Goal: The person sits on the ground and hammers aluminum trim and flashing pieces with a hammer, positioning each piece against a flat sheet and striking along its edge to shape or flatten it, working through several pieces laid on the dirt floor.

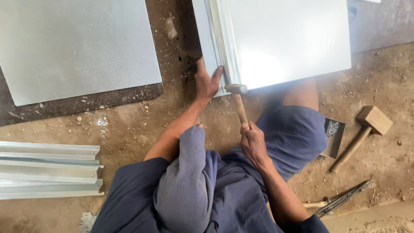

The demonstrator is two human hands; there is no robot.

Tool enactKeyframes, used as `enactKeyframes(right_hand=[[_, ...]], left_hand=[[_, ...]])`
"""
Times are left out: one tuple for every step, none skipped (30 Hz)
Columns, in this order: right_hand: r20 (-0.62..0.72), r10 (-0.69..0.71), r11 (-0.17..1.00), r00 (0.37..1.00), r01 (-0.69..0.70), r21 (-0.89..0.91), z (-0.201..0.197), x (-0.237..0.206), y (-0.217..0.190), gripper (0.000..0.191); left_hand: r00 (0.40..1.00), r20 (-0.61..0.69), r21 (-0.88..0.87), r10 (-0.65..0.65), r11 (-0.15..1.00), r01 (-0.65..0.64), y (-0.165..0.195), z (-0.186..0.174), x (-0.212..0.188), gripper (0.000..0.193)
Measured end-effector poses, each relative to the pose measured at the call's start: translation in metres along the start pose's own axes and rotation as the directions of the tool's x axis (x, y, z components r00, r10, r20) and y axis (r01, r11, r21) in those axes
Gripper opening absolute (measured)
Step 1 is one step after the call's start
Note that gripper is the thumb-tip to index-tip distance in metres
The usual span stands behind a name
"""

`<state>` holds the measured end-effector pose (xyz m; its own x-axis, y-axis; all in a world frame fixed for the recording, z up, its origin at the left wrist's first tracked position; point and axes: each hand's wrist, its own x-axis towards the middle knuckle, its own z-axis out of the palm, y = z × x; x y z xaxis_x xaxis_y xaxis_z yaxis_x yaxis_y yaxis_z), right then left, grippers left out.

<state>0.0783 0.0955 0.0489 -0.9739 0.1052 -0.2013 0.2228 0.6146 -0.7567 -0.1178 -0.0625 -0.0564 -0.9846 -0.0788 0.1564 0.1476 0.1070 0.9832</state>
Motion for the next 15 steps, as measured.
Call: enactKeyframes(right_hand=[[-0.036, -0.036, 0.999, 0.999, 0.037, 0.023, -0.001, -0.004, 0.000, 0.036], [-0.066, -0.067, 0.997, 0.996, 0.070, 0.044, -0.004, -0.006, 0.000, 0.034], [-0.087, -0.084, 0.994, 0.993, 0.090, 0.066, -0.004, -0.009, 0.001, 0.032], [-0.056, -0.259, 0.965, 0.964, 0.256, -0.051, -0.006, -0.011, 0.003, 0.031], [0.015, -0.407, 0.902, 0.913, 0.404, -0.155, -0.006, -0.013, 0.004, 0.030], [0.056, -0.246, 0.952, 0.968, 0.252, -0.172, -0.007, -0.014, 0.005, 0.030], [0.058, -0.087, 0.979, 0.995, 0.096, -0.179, -0.006, -0.015, 0.006, 0.031], [0.053, -0.084, 0.987, 0.995, 0.090, -0.134, -0.006, -0.016, 0.006, 0.030], [0.050, -0.102, 0.990, 0.993, 0.107, -0.091, -0.006, -0.015, 0.006, 0.029], [0.045, -0.121, 0.992, 0.992, 0.122, -0.038, -0.005, -0.016, 0.005, 0.029], [0.032, -0.104, 0.994, 0.994, 0.105, -0.040, -0.005, -0.016, 0.003, 0.028], [0.022, -0.087, 0.995, 0.996, 0.087, -0.041, -0.005, -0.017, 0.002, 0.027], [0.004, -0.074, 0.996, 0.997, 0.074, -0.042, -0.006, -0.018, 0.000, 0.027], [0.017, -0.093, 0.991, 0.996, 0.094, -0.091, -0.006, -0.019, -0.002, 0.028], [0.022, -0.112, 0.984, 0.993, 0.114, -0.138, -0.006, -0.020, -0.003, 0.030]], left_hand=[[1.000, -0.002, 0.006, 0.002, 1.000, -0.002, -0.002, 0.001, -0.002, 0.073], [0.997, -0.047, 0.008, 0.069, 0.998, -0.068, -0.006, 0.003, -0.002, 0.073], [0.989, -0.089, 0.016, 0.119, 0.993, -0.118, -0.010, 0.004, -0.006, 0.073], [0.992, -0.047, -0.003, 0.113, 0.994, -0.113, -0.014, 0.005, -0.006, 0.073], [0.996, -0.003, -0.033, 0.084, 0.996, -0.084, -0.016, 0.005, -0.011, 0.073], [0.998, -0.014, -0.023, 0.063, 0.998, -0.063, -0.020, 0.008, -0.014, 0.071], [0.997, 0.000, -0.004, 0.073, 0.997, -0.073, -0.023, 0.007, -0.014, 0.070], [0.997, -0.002, -0.020, 0.083, 0.996, -0.083, -0.026, 0.008, -0.018, 0.067], [0.994, -0.023, -0.035, 0.108, 0.993, -0.109, -0.028, 0.007, -0.017, 0.064], [0.990, -0.039, -0.041, 0.134, 0.990, -0.136, -0.028, 0.006, -0.018, 0.061], [0.995, -0.025, 0.006, 0.096, 0.995, -0.096, -0.027, 0.006, -0.017, 0.054], [0.998, -0.015, 0.056, 0.055, 0.997, -0.054, -0.026, 0.004, -0.017, 0.047], [1.000, -0.003, 0.103, 0.022, 0.994, -0.021, -0.025, 0.004, -0.016, 0.041], [0.998, -0.024, 0.090, 0.054, 0.995, -0.052, -0.024, 0.003, -0.016, 0.042], [0.995, -0.041, 0.075, 0.093, 0.993, -0.090, -0.023, 0.003, -0.015, 0.044]])
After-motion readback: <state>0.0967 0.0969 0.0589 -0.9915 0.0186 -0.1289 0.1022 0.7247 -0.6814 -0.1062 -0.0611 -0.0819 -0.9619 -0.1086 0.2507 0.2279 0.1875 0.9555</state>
